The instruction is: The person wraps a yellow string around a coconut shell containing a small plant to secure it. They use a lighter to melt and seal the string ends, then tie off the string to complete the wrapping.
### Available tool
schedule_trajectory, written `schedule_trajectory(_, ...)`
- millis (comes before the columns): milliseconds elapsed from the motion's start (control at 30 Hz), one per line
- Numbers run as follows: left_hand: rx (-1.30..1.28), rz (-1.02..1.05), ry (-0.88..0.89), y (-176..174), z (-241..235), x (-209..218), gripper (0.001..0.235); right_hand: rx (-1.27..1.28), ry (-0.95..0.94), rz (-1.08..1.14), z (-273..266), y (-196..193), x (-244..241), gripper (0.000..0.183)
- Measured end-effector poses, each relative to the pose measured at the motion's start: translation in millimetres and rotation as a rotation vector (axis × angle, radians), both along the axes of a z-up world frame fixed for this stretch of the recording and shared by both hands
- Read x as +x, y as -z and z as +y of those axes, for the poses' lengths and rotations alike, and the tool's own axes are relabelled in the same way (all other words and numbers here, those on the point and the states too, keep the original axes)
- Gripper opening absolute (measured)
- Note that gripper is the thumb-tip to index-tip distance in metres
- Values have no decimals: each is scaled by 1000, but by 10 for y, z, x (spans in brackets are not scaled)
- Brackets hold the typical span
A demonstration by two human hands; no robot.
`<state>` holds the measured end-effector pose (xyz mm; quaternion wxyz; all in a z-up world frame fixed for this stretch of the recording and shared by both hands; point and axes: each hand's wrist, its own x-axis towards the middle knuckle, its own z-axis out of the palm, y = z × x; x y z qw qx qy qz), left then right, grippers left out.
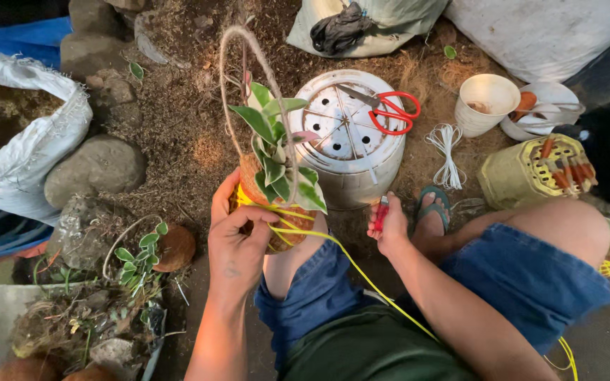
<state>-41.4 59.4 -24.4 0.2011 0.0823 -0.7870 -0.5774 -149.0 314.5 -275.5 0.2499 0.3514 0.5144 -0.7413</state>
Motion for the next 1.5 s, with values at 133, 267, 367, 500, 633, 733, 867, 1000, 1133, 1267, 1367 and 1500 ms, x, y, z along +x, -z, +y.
schedule_trajectory(133, -42, 4, 10, 4, 67, -2, 15, 58, -60, -30, -86, 82, -26, 54)
schedule_trajectory(267, -31, -5, 3, 7, 120, -14, 15, 6, -33, -46, -140, 159, -111, 48)
schedule_trajectory(367, -20, -9, 16, -11, 134, -17, 16, 11, -34, -52, -122, 149, -189, 44)
schedule_trajectory(500, -7, -5, 18, -24, 134, 10, 17, 2, -32, -59, -149, 87, -182, 46)
schedule_trajectory(633, -20, -22, 4, -20, 118, 15, 17, 18, -36, -74, -163, 35, -201, 47)
schedule_trajectory(733, 14, -16, 8, -12, 108, 7, 17, 16, -18, -86, -140, 35, -235, 43)
schedule_trajectory(867, 27, -16, 22, -1, 86, 15, 17, -19, -6, -96, -138, 58, -234, 43)
schedule_trajectory(1000, 75, -9, 26, 20, 86, 25, 18, -23, -6, -134, -130, 72, -242, 43)
schedule_trajectory(1133, 43, -16, -5, 30, 75, 17, 17, -58, 2, -168, -111, 112, -237, 39)
schedule_trajectory(1267, 11, -18, -5, 28, 67, 15, 17, -21, -14, -157, -126, 151, -278, 41)
schedule_trajectory(1367, 25, -17, -2, 31, 72, 14, 18, -26, -31, -136, -127, 168, -258, 41)
schedule_trajectory(1500, 30, -15, 4, 36, 70, 0, 18, -35, -50, -102, -143, 151, -265, 38)
